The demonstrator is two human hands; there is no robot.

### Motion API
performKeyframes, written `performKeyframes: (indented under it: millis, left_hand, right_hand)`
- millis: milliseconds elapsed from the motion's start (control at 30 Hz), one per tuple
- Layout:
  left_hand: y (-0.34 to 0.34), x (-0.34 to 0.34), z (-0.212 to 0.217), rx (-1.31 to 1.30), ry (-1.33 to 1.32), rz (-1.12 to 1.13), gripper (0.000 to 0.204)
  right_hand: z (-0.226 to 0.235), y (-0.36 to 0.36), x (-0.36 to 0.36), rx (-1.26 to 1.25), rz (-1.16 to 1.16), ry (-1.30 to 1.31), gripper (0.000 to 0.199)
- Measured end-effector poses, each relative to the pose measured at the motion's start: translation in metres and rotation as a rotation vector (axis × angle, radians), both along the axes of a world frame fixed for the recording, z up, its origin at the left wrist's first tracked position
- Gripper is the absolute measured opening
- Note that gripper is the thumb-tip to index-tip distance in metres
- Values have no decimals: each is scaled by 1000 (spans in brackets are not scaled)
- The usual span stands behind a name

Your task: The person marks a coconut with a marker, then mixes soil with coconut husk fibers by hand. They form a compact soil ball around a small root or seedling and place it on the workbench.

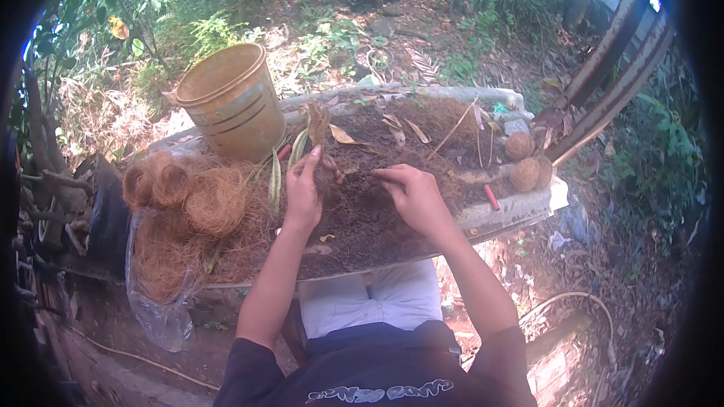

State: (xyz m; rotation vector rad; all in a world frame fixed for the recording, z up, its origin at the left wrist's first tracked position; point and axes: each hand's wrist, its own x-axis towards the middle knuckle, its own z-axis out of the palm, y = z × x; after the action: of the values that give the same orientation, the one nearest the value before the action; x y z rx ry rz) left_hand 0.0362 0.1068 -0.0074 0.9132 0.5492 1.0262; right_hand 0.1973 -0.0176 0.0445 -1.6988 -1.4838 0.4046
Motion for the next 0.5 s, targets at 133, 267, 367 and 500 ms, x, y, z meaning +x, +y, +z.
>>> performKeyframes:
  millis: [133,267,367,500]
  left_hand:
    - [0,0,0,-12,19,13,27]
    - [-3,0,5,-41,17,10,26]
    - [-2,0,4,-51,2,6,26]
    - [-1,-1,4,-41,-2,-8,27]
  right_hand:
    - [5,1,-5,-78,27,-5,21]
    - [1,3,-8,-138,28,-25,21]
    - [4,3,-12,-132,51,-3,21]
    - [-5,6,-11,-50,78,40,20]
